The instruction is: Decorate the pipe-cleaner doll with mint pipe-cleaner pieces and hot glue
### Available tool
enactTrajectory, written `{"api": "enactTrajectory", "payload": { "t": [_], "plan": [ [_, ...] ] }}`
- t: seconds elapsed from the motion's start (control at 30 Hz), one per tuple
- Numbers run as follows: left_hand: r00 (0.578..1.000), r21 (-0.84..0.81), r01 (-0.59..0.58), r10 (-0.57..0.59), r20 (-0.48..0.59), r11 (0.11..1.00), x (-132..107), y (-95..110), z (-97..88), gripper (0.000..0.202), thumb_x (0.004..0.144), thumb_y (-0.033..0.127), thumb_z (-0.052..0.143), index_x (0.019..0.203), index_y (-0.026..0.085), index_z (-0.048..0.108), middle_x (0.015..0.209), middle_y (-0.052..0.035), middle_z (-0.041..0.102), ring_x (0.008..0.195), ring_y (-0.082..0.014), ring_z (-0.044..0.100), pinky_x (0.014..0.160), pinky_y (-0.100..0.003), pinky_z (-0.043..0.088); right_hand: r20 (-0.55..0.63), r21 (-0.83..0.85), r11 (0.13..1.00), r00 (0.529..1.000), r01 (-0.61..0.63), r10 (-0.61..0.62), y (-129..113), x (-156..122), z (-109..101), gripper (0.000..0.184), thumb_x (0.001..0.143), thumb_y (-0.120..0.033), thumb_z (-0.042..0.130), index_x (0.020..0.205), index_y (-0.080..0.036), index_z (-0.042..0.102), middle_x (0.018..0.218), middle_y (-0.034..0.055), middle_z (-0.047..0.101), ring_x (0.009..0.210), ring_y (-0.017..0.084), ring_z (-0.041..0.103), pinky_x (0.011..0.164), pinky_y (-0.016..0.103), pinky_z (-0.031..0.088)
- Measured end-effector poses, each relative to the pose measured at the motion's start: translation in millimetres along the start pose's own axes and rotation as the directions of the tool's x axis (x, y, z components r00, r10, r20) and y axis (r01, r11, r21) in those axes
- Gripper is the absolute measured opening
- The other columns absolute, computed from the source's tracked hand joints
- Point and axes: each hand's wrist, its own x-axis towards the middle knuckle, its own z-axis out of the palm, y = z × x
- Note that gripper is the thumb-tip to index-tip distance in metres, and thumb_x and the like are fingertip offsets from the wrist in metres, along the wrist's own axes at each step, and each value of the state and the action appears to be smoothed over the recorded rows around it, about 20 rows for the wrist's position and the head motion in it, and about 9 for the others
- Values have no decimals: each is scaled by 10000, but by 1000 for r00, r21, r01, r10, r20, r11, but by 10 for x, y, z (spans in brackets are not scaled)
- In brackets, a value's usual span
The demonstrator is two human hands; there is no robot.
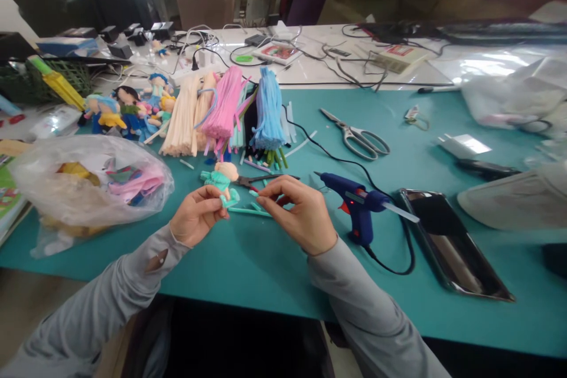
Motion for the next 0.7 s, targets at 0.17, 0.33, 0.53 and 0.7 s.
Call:
{"api": "enactTrajectory", "payload": {
  "t": [0.17, 0.33, 0.53, 0.7],
  "plan": [
    [1000, 58, -12, 10, 24, 998, -14, -8, 18, 251, 506, 228, 882, 619, 150, 671, 612, 29, 632, 492, -67, 567, 534, -217, 515, -52, -147, 943, 950, 298, -308, -212, -2, -60, 101, 832, -141, 591, 752, -202, 598, 763, 34, 595, 695, 154, 556, 617, 291, 466],
    [999, 117, -36, 32, 36, 992, -20, -29, 6, 250, 511, 243, 878, 626, 154, 674, 614, 24, 622, 536, -85, 589, 538, -213, 513, 33, -381, 809, 882, 447, -471, -329, -10, -17, 139, 867, -141, 541, 754, -184, 612, 712, 36, 562, 673, 164, 467, 608, 308, 381],
    [995, 178, -76, 62, 80, 981, -30, -38, 1, 220, 549, 239, 857, 634, 155, 673, 626, 21, 614, 550, -86, 583, 551, -217, 513, 35, -488, 749, 867, 449, -497, -369, -19, 24, 208, 866, -152, 542, 674, -189, 611, 657, 17, 509, 651, 161, 393, 618, 310, 324],
    [993, 195, -84, 66, 99, 977, -37, -33, 5, 197, 563, 228, 847, 634, 156, 678, 624, 22, 613, 541, -79, 578, 558, -212, 506, 53, -501, 739, 869, 450, -493, -389, -23, 14, 230, 875, -162, 535, 660, -193, 612, 652, 10, 486, 649, 157, 377, 624, 307, 313]
  ]
}}
